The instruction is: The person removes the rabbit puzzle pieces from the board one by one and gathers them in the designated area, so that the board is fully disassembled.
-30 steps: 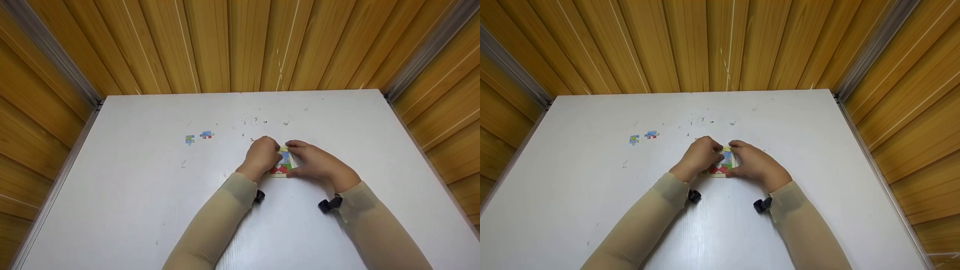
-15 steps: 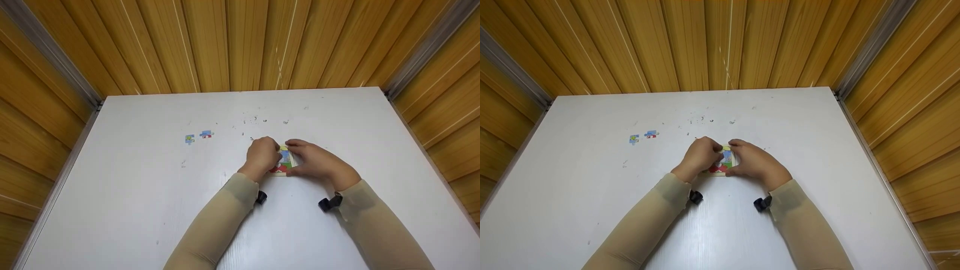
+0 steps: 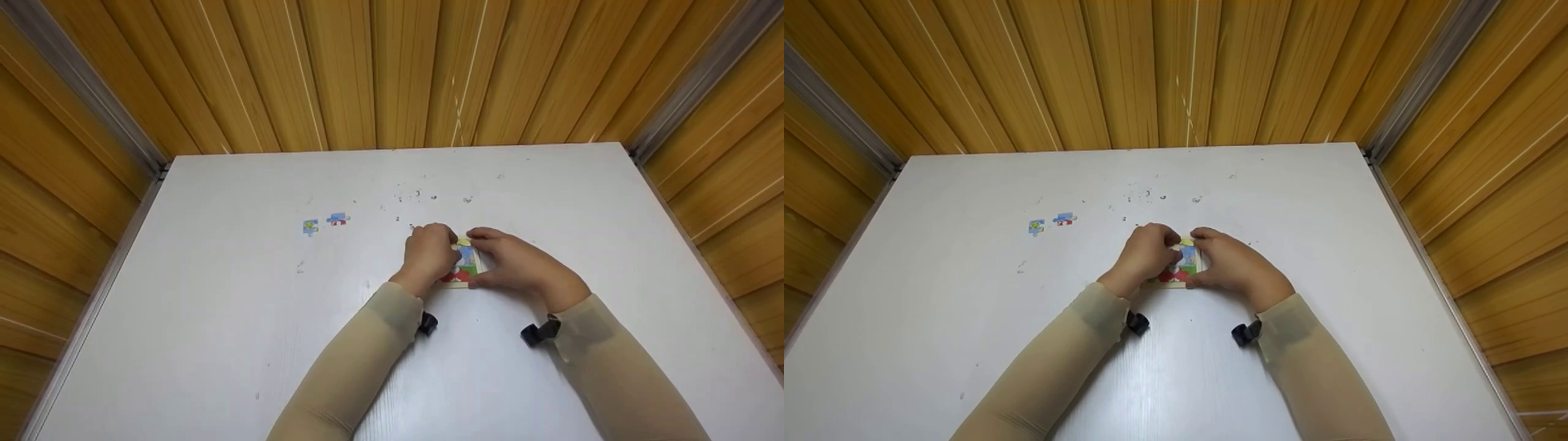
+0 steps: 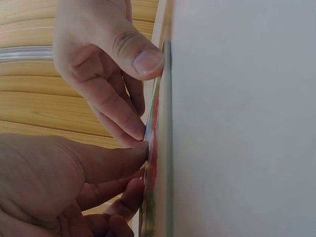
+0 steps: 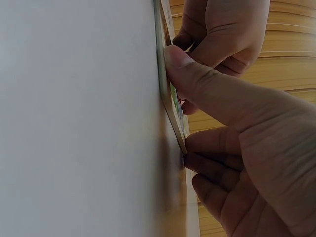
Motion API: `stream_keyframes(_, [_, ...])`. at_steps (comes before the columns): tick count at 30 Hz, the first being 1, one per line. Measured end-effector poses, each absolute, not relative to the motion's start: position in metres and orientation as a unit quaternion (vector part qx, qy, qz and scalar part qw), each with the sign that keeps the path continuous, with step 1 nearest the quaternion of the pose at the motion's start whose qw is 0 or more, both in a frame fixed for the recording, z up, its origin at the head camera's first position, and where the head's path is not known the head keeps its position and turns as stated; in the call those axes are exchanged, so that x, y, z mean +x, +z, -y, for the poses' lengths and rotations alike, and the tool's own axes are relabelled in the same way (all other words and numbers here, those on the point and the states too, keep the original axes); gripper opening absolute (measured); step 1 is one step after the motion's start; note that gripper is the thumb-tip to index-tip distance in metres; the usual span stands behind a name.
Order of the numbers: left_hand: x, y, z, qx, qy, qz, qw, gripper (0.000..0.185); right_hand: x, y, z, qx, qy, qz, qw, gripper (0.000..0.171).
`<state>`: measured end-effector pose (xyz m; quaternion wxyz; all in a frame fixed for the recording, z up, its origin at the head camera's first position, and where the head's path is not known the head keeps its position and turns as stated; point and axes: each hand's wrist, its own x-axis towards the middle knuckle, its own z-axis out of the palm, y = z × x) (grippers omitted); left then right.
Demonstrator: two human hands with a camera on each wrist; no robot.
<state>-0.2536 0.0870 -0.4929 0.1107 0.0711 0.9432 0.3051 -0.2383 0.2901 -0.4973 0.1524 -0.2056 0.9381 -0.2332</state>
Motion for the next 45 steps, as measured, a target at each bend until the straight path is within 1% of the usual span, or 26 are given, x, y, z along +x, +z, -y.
stream_keyframes(8, [-0.254, -0.494, -0.088, 0.068, 0.307, -0.942, 0.117, 0.033, -0.237, -0.496, -0.291, -0.208, -0.236, -0.938, 0.146, 0.087])
stream_keyframes(15, [-0.255, -0.493, -0.089, 0.071, 0.316, -0.939, 0.119, 0.034, -0.237, -0.496, -0.292, -0.202, -0.241, -0.938, 0.144, 0.092])
stream_keyframes(19, [-0.255, -0.494, -0.087, 0.073, 0.339, -0.930, 0.120, 0.032, -0.237, -0.495, -0.291, -0.202, -0.241, -0.938, 0.145, 0.092])
stream_keyframes(26, [-0.258, -0.496, -0.086, 0.074, 0.355, -0.923, 0.129, 0.036, -0.237, -0.495, -0.291, -0.203, -0.241, -0.938, 0.148, 0.091])
stream_keyframes(33, [-0.260, -0.496, -0.084, 0.079, 0.361, -0.918, 0.140, 0.034, -0.238, -0.496, -0.290, -0.198, -0.243, -0.938, 0.150, 0.091])
stream_keyframes(38, [-0.261, -0.495, -0.080, 0.078, 0.366, -0.917, 0.137, 0.034, -0.238, -0.496, -0.290, -0.201, -0.240, -0.938, 0.150, 0.090])
stream_keyframes(45, [-0.269, -0.492, -0.068, 0.069, 0.395, -0.908, 0.118, 0.035, -0.239, -0.496, -0.289, -0.208, -0.234, -0.938, 0.150, 0.089])
